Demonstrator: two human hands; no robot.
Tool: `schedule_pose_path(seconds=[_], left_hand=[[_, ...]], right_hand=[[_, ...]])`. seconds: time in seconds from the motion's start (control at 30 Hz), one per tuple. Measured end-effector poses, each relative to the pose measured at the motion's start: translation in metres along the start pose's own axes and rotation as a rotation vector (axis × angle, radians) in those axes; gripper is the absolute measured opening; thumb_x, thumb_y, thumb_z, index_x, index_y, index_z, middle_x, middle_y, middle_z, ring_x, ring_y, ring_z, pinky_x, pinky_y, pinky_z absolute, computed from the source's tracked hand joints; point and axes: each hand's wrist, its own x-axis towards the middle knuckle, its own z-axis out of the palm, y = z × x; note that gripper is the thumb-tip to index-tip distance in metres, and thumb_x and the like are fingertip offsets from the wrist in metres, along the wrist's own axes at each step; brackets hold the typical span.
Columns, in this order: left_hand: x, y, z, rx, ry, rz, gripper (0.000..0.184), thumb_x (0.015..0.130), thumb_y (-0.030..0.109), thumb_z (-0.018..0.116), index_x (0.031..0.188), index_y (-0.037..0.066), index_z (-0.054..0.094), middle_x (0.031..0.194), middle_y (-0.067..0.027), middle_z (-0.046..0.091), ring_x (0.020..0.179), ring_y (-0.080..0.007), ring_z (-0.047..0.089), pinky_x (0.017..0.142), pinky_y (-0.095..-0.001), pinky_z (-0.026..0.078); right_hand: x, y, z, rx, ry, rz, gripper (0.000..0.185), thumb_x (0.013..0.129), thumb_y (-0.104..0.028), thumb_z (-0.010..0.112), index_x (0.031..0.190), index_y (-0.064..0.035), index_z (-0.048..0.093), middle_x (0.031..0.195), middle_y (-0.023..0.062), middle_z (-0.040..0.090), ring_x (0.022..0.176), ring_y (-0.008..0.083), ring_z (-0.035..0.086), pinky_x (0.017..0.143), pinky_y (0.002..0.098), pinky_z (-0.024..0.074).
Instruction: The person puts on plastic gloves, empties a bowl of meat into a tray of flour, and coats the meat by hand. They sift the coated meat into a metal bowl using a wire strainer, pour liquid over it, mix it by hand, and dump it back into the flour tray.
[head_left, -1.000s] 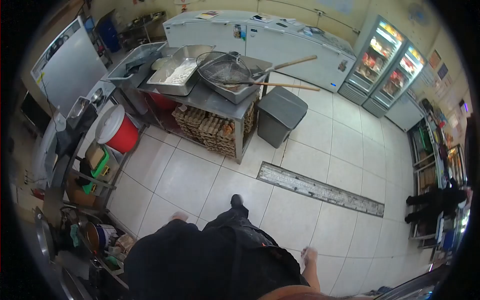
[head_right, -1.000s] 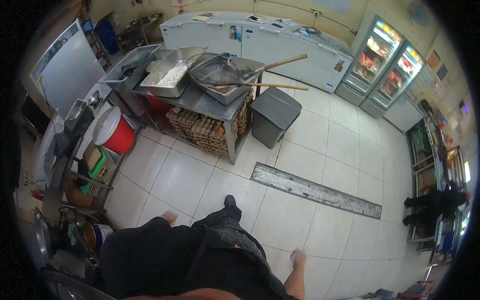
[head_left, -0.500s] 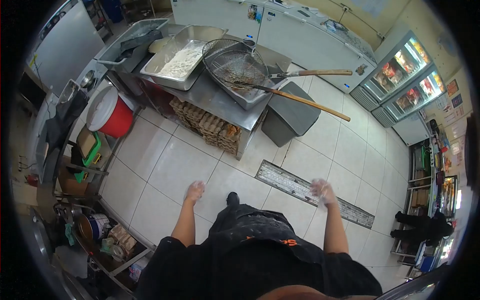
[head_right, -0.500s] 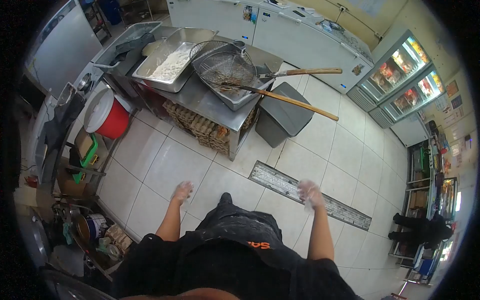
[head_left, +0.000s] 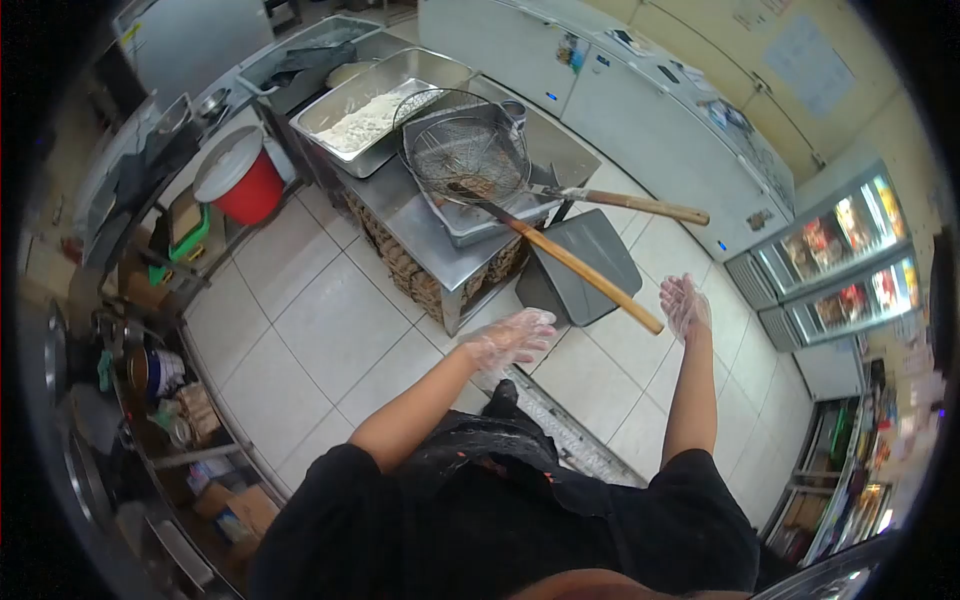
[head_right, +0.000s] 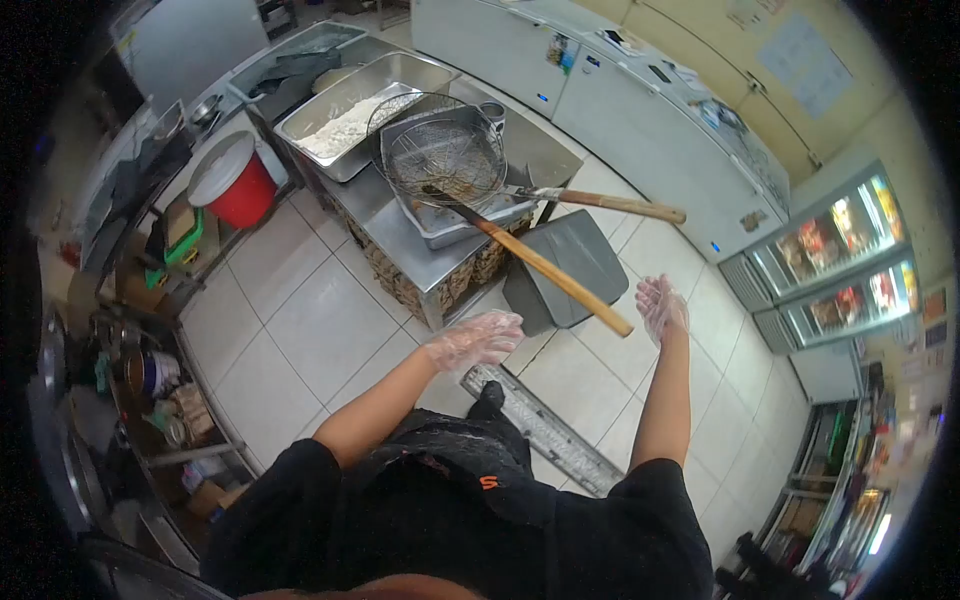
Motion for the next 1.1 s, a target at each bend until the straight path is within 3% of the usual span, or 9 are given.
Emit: schedule_pose_path(seconds=[0.23, 0.3, 0.33, 0.47, 0.63, 0.83, 0.87, 0.97, 1.1], left_hand=[[0.086, 0.035, 0.078, -0.407, 0.256, 0.161, 0.074, 0.081, 0.067, 0.054, 0.136, 0.020, 0.037, 0.135, -0.0040, 0.046, 0.120, -0.0207, 0.044, 0.101, -0.0448, 0.026], [0.090, 0.052, 0.090, -0.454, 0.339, 0.270, 0.066, 0.080, 0.067, 0.055, 0.124, 0.019, 0.044, 0.130, -0.0033, 0.050, 0.120, -0.0190, 0.044, 0.101, -0.0434, 0.025], [0.087, 0.057, 0.101, -0.463, 0.391, 0.341, 0.047, 0.084, 0.052, 0.063, 0.112, 0.018, 0.046, 0.117, -0.0049, 0.055, 0.110, -0.0175, 0.052, 0.096, -0.0409, 0.035], [0.085, 0.055, 0.123, -0.284, 0.612, 0.608, 0.038, 0.083, 0.017, 0.066, 0.112, 0.011, 0.041, 0.093, -0.0065, 0.054, 0.082, -0.0158, 0.059, 0.073, -0.0297, 0.053], [-0.004, 0.092, 0.135, -0.388, 0.540, 0.664, 0.048, 0.079, 0.004, 0.061, 0.119, 0.007, 0.034, 0.094, -0.0073, 0.053, 0.078, -0.0155, 0.058, 0.069, -0.0326, 0.052], [-0.095, 0.115, 0.163, -0.690, 0.429, 0.720, 0.047, 0.082, 0.014, 0.057, 0.124, 0.001, 0.041, 0.097, -0.0089, 0.053, 0.071, -0.0150, 0.053, 0.061, -0.0296, 0.046], [-0.104, 0.118, 0.169, -0.609, 0.460, 0.768, 0.050, 0.082, 0.014, 0.056, 0.128, 0.001, 0.039, 0.098, -0.0095, 0.053, 0.070, -0.0145, 0.052, 0.059, -0.0288, 0.044], [-0.128, 0.130, 0.193, -0.567, 0.575, 0.859, 0.054, 0.082, 0.010, 0.052, 0.132, 0.002, 0.035, 0.095, -0.0092, 0.052, 0.065, -0.0127, 0.049, 0.055, -0.0262, 0.040], [-0.165, 0.140, 0.201, -0.478, 0.591, 0.907, 0.050, 0.082, 0.011, 0.053, 0.129, 0.003, 0.036, 0.084, -0.0049, 0.047, 0.055, -0.0099, 0.047, 0.049, -0.0258, 0.039]], right_hand=[[0.114, -0.062, 0.032, 0.045, -0.289, 0.142, 0.057, 0.094, -0.052, 0.045, 0.112, 0.0016, 0.053, 0.098, 0.0132, 0.060, 0.081, 0.0199, 0.059, 0.073, 0.0317, 0.0509], [0.129, -0.075, 0.058, 0.017, -0.558, 0.274, 0.060, 0.094, -0.053, 0.043, 0.114, 0.0025, 0.053, 0.099, 0.0156, 0.063, 0.082, 0.0205, 0.062, 0.077, 0.0325, 0.0523], [0.132, -0.079, 0.070, 0.020, -0.570, 0.282, 0.060, 0.094, -0.053, 0.043, 0.114, 0.0025, 0.053, 0.099, 0.0156, 0.063, 0.082, 0.0205, 0.062, 0.077, 0.0325, 0.0523], [0.133, -0.079, 0.116, 0.036, -0.905, 0.330, 0.062, 0.094, -0.052, 0.042, 0.120, 0.0038, 0.051, 0.095, 0.0175, 0.067, 0.081, 0.0220, 0.067, 0.073, 0.0306, 0.0557], [0.130, -0.060, 0.161, -0.121, -0.986, 0.416, 0.055, 0.097, -0.044, 0.043, 0.121, 0.0046, 0.050, 0.094, 0.0194, 0.067, 0.076, 0.0215, 0.068, 0.063, 0.0277, 0.0586], [0.128, -0.036, 0.199, 0.047, -1.097, 0.793, 0.018, 0.093, -0.017, 0.052, 0.088, -0.0006, 0.054, 0.070, 0.0079, 0.059, 0.056, 0.0128, 0.062, 0.051, 0.0207, 0.0548], [0.093, -0.056, 0.203, -0.225, -1.081, 0.471, 0.009, 0.091, -0.011, 0.052, 0.086, -0.0028, 0.052, 0.065, 0.0036, 0.054, 0.054, 0.0102, 0.057, 0.046, 0.0204, 0.0480], [0.067, -0.058, 0.215, -0.264, -0.961, 0.286, 0.005, 0.089, -0.008, 0.053, 0.086, -0.0058, 0.050, 0.065, 0.0019, 0.052, 0.051, 0.0089, 0.051, 0.043, 0.0228, 0.0417], [0.027, -0.076, 0.214, -0.605, -0.691, -0.088, 0.043, 0.082, -0.005, 0.057, 0.123, 0.0019, 0.047, 0.073, 0.0054, 0.055, 0.057, 0.0150, 0.054, 0.053, 0.0305, 0.0462]])
